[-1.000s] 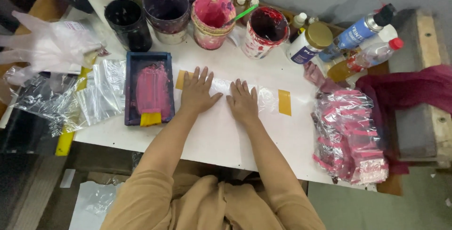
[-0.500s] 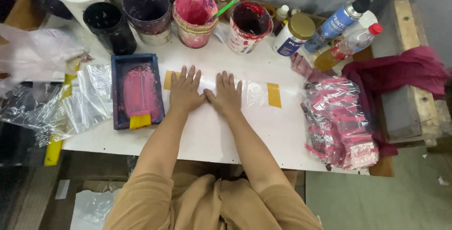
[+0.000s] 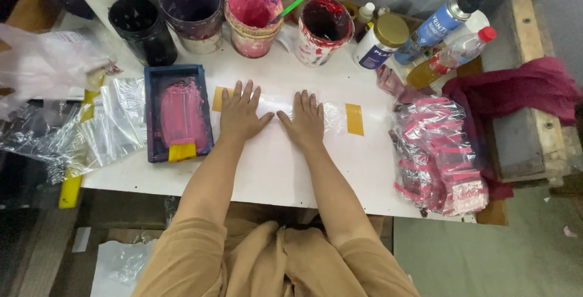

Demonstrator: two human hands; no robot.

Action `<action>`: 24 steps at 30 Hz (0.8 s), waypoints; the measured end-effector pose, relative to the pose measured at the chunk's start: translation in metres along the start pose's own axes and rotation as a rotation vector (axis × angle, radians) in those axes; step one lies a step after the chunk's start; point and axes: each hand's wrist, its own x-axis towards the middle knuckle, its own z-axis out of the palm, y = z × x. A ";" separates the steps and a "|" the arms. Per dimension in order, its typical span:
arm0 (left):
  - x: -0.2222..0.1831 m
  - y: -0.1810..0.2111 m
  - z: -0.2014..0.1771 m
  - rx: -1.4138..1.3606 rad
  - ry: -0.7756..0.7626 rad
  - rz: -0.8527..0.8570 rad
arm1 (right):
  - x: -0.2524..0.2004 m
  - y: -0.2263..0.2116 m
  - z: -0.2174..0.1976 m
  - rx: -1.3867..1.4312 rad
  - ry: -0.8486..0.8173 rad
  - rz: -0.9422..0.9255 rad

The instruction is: Manually screen printing a pink design onto small plastic bags using a screen frame and a squeegee.

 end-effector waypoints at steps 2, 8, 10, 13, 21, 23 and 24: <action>0.000 0.000 0.000 0.001 0.001 0.003 | -0.002 0.010 -0.004 -0.004 0.002 0.009; 0.000 0.000 0.001 0.000 0.014 0.003 | -0.003 0.058 -0.013 -0.075 0.004 0.024; 0.000 0.000 0.003 0.004 0.019 0.003 | -0.005 0.074 -0.018 -0.105 0.001 0.039; 0.001 -0.001 0.006 0.004 0.017 0.014 | -0.010 0.093 -0.022 -0.130 -0.009 0.095; 0.004 -0.002 0.007 0.027 0.033 0.020 | -0.023 0.111 -0.038 -0.189 -0.042 0.104; 0.005 -0.003 0.009 0.024 0.036 0.023 | -0.026 0.115 -0.040 -0.187 -0.046 0.102; 0.006 -0.003 0.010 0.021 0.042 0.024 | -0.026 0.117 -0.042 -0.185 -0.048 0.098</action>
